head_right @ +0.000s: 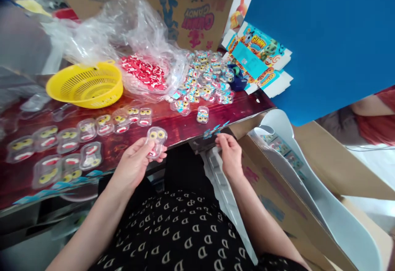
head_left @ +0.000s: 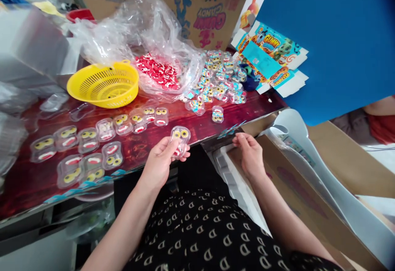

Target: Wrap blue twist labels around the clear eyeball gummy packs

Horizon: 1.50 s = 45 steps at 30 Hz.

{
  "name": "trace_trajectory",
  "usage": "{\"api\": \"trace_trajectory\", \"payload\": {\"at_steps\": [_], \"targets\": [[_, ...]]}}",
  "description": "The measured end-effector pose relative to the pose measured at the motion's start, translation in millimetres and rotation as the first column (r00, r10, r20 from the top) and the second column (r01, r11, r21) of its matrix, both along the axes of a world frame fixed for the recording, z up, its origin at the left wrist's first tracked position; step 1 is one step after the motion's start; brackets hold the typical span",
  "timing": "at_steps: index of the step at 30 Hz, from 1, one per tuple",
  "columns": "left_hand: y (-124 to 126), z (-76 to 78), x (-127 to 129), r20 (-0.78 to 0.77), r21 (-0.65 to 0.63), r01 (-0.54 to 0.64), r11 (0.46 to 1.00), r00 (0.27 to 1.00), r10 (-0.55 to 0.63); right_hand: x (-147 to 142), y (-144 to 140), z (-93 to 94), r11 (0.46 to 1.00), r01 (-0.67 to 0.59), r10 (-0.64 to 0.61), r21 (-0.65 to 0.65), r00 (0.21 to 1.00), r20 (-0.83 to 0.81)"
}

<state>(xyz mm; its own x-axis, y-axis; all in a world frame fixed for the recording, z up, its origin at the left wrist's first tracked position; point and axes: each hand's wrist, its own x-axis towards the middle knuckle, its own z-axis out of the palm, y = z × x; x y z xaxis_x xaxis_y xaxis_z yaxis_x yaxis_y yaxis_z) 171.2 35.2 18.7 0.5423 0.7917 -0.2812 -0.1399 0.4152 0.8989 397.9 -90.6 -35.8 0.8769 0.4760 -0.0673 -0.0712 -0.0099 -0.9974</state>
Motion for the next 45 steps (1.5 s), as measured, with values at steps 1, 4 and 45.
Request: {"api": "trace_trajectory", "payload": {"at_steps": [1,4,45], "targets": [[2,-0.1,0,0.004,-0.004,-0.013,1.0,1.0,0.013,13,-2,-10.3,0.996,0.089,-0.089,-0.02,0.996,0.008],[5,-1.9,-1,0.005,-0.025,-0.013,1.0,1.0,0.013,42,4,-34.3,0.987,0.154,-0.157,-0.054,0.986,-0.058],[-5,-13.3,-3,-0.004,-0.038,-0.092,0.995,0.996,0.091,-87,79,52.2,0.606,-0.746,0.795,-0.276,0.576,0.188]]}}
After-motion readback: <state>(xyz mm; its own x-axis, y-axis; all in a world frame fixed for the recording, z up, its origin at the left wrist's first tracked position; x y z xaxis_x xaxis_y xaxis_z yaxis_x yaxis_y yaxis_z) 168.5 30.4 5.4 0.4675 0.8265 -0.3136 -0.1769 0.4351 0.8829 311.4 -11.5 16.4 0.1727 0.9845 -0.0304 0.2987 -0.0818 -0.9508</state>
